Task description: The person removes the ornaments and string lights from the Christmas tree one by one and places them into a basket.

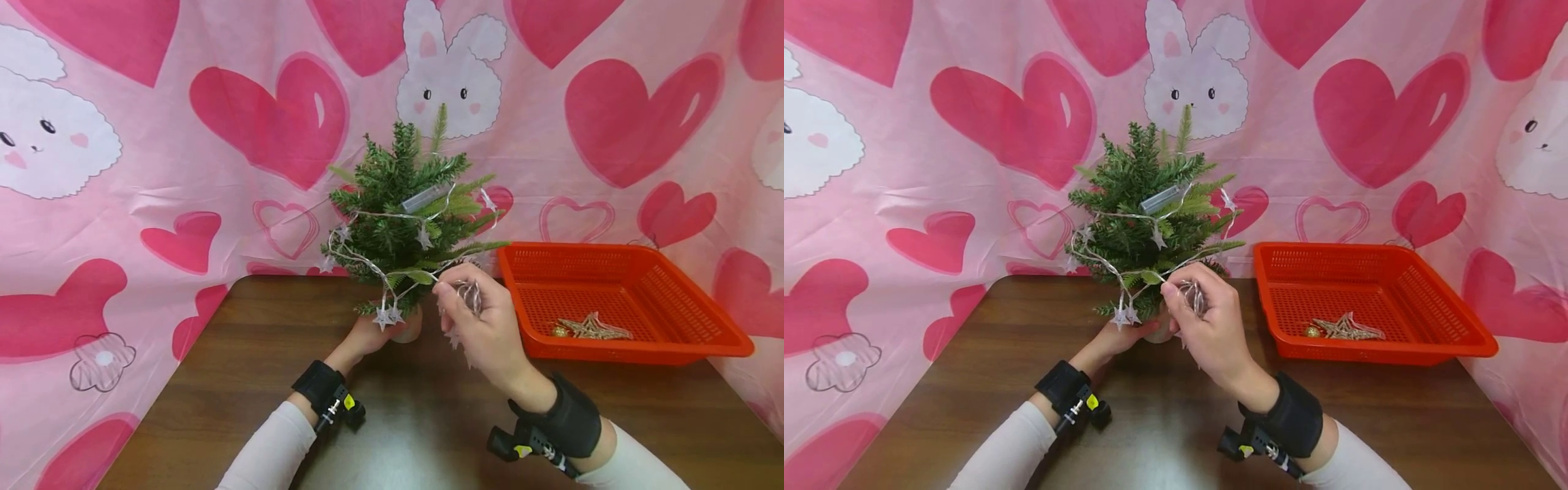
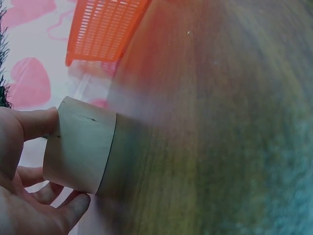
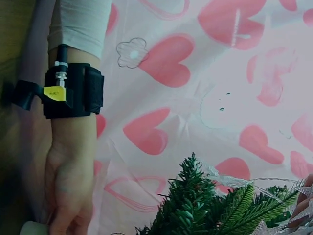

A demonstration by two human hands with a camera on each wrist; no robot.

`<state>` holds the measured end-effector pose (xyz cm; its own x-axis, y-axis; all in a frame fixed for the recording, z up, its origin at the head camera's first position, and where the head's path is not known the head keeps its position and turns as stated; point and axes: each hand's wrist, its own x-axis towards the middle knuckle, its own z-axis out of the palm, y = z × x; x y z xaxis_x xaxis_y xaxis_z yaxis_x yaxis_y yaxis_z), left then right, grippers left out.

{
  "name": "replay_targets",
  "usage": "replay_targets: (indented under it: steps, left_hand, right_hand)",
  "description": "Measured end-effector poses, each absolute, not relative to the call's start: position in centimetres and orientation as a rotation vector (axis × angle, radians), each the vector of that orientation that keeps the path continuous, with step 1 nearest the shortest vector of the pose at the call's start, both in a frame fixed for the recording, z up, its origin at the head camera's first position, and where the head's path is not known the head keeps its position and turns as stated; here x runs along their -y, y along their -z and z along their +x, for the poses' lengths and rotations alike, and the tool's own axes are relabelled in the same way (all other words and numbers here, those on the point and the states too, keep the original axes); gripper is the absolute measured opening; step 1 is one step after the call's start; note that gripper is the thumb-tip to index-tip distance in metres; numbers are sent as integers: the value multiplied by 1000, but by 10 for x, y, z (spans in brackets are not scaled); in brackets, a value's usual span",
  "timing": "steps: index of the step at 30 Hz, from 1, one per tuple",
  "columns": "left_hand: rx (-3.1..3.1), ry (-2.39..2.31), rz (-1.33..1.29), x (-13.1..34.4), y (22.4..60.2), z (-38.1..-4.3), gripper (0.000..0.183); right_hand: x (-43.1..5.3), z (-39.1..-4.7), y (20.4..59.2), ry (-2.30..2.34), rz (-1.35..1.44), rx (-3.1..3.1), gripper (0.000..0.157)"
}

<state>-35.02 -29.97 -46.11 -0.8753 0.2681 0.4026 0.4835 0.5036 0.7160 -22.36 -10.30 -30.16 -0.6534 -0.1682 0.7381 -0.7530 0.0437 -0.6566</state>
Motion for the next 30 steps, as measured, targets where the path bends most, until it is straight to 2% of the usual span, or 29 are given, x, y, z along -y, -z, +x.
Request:
replay_targets:
  steps: [5,11,19,25,30]
  left_hand:
    - [2511,1283,-636,298,460,-350,49]
    - [2546,1351,-489,296,460,-349,53]
    - [2466,1416,-451,295,464,-347,49]
    - [2255,1523,-633,294,459,-346,37]
    - [2407,1360,-507,294,461,-344,44]
  right_hand:
    - [101,-228,302,-1652,948,1811,8]
    - [102,-228,299,-1572,1063,1650,9]
    - [106,-222,300,-1363,1087,1605,13]
    - [104,-221,303,-1421,1147,1627,17]
    - [102,-221,304,-1586,1203,1650,17]
